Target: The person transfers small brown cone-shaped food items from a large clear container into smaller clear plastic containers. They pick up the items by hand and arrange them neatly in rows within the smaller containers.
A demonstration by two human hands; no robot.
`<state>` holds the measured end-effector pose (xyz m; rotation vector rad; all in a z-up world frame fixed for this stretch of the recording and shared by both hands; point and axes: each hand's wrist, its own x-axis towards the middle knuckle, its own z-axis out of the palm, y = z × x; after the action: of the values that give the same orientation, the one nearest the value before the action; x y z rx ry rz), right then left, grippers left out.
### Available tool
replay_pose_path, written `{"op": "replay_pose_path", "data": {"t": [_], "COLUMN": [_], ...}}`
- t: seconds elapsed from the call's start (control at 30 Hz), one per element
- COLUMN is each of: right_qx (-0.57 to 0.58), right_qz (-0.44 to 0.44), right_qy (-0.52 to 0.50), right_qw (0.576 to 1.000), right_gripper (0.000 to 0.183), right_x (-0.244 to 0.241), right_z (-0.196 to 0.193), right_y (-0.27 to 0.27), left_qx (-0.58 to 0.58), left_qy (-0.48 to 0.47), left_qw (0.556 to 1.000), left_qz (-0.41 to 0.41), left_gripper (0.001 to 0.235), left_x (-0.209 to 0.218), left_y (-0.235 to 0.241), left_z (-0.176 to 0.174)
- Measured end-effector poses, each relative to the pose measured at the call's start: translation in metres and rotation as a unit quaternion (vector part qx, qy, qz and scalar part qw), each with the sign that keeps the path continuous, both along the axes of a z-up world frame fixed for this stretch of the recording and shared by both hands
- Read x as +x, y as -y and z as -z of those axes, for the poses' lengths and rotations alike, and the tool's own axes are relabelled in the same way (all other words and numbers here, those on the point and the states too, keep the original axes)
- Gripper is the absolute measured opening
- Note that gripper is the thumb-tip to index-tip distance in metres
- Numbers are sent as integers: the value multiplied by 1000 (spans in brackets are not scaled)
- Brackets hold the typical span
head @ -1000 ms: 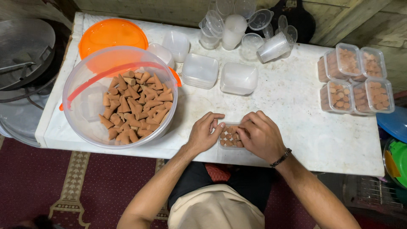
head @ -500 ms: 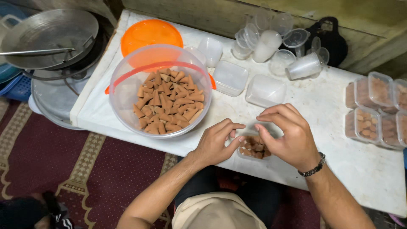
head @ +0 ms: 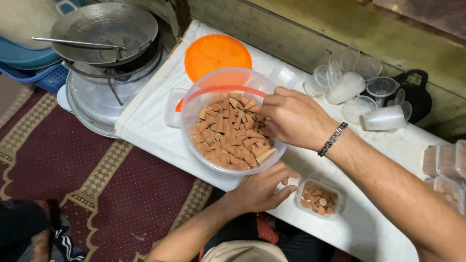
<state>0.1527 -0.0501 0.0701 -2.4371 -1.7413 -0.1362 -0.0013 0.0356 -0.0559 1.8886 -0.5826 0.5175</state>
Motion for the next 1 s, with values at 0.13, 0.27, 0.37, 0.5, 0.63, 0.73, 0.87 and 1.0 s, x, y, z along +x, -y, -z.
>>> {"op": "replay_pose_path", "data": {"t": [0.13,0.27,0.37,0.5,0.63,0.73,0.87,1.0], "right_qx": [-98,-230,-293,-357,-394,-397,-392,-349], "right_qz": [-24,-35,-52,-54,-49,-46,-47,-47], "right_qy": [72,71,101,152,152,169,174,183], "right_qw": [992,970,949,920,905,901,902,918], "right_gripper": [24,2,8,15,9,11,18,13], "right_x": [25,34,35,34,30,29,27,28], "right_z": [30,35,43,57,59,62,60,51], "right_y": [-23,-44,-55,-61,-66,-66,-66,-56], "left_qx": [38,58,57,39,43,37,36,16], "left_qy": [-22,-54,-63,-83,-109,-80,-74,-64], "left_qw": [998,996,995,993,989,993,993,994], "left_qz": [37,46,57,74,93,80,79,90], "left_gripper": [35,23,21,22,26,23,21,23], "left_x": [-4,-4,-4,-5,-5,-5,-6,-6], "left_y": [-15,-21,-22,-25,-27,-27,-26,-25], "left_z": [-9,-13,-10,-13,-11,-12,-11,-5]}}
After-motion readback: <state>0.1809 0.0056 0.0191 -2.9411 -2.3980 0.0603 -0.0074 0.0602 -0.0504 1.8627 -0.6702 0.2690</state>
